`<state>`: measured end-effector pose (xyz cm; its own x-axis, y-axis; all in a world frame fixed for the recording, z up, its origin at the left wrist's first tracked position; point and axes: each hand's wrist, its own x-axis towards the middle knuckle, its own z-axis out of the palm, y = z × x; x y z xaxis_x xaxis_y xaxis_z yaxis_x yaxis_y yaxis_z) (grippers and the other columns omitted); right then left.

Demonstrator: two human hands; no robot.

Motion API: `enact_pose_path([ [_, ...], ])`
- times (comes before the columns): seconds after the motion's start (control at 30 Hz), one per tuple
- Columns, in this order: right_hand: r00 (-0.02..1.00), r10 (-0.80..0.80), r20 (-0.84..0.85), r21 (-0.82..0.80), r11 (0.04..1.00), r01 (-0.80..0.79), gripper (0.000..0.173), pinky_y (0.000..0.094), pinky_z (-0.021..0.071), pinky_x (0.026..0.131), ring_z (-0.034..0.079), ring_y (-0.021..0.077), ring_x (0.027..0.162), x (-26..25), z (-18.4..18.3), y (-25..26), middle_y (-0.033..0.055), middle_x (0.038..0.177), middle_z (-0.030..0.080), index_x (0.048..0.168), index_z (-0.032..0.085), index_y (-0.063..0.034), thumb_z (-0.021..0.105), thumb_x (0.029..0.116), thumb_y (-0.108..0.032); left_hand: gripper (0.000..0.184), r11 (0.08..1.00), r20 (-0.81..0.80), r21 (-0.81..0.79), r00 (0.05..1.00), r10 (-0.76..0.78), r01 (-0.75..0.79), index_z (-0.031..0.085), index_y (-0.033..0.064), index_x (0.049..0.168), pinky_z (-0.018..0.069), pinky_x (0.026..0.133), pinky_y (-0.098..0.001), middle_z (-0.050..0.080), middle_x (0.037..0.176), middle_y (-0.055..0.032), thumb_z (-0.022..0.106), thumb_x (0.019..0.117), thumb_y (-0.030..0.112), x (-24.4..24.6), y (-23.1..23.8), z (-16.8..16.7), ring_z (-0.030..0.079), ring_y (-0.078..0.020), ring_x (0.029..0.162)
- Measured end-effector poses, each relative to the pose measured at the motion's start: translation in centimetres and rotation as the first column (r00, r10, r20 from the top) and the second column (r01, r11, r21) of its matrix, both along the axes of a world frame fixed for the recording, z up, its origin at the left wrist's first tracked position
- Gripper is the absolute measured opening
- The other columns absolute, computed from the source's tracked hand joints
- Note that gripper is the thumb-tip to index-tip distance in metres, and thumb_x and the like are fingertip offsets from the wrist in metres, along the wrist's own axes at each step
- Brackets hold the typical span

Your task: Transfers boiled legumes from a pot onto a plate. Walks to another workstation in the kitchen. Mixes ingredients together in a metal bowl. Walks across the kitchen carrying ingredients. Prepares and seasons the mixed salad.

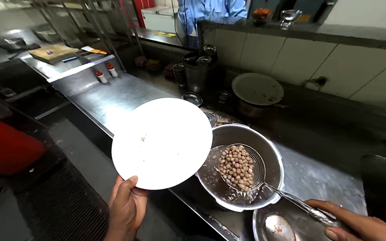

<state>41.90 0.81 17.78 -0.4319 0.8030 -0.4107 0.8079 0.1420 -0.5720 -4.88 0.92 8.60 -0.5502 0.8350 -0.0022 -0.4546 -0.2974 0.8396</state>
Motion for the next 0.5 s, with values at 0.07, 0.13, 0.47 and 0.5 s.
enact_pose_path([
  [0.07,1.0,-0.019,-0.002,-0.013,1.0,0.019,0.048,0.0642,0.0519,0.069,0.065,0.0421,0.072,-0.1,-0.9,-0.3,0.026,0.091,0.068,0.15,0.049,-0.0103,0.055,0.1054,-0.025,0.035,1.0,-0.002,-0.006,1.0,-0.012,0.012,0.042,0.0069,0.13,0.0644,0.076,-0.0424,0.069,0.107,-0.0099,0.034,0.0957,0.006,0.6,0.3,0.4,0.073,-0.0203,0.092],
  [0.13,0.999,-0.031,0.032,-0.002,1.0,0.031,0.048,0.0658,0.0522,0.071,0.067,0.0435,0.074,-0.2,-1.3,-0.6,0.0263,0.092,0.069,0.151,0.05,-0.0112,0.056,0.1052,-0.026,0.035,1.0,-0.011,-0.008,1.0,-0.026,0.026,0.042,0.0072,0.13,0.0646,0.075,-0.0425,0.07,0.107,-0.0096,0.034,0.0956,0.006,0.9,0.3,0.6,0.074,-0.0203,0.091],
  [0.47,0.995,-0.012,0.099,0.073,0.997,0.004,0.049,0.0701,0.0516,0.073,0.068,0.0489,0.08,-0.7,-1.3,-1.7,0.0288,0.096,0.07,0.151,0.05,-0.0119,0.056,0.1053,-0.028,0.036,0.999,-0.022,0.011,0.999,-0.043,0.043,0.043,0.0082,0.13,0.0647,0.075,-0.0432,0.07,0.107,-0.011,0.037,0.0951,0.008,0.6,-0.2,0.3,0.074,-0.0217,0.091],
  [0.5,0.995,-0.01,0.101,0.074,0.997,0.003,0.048,0.0697,0.0516,0.072,0.068,0.0484,0.078,-0.7,-1.3,-1.7,0.0285,0.095,0.07,0.151,0.05,-0.012,0.056,0.1053,-0.028,0.036,0.999,-0.021,0.011,0.999,-0.039,0.04,0.043,0.0081,0.13,0.0646,0.075,-0.0433,0.07,0.107,-0.0111,0.037,0.0953,0.008,0.4,-0.3,0.3,0.074,-0.0216,0.091],
])
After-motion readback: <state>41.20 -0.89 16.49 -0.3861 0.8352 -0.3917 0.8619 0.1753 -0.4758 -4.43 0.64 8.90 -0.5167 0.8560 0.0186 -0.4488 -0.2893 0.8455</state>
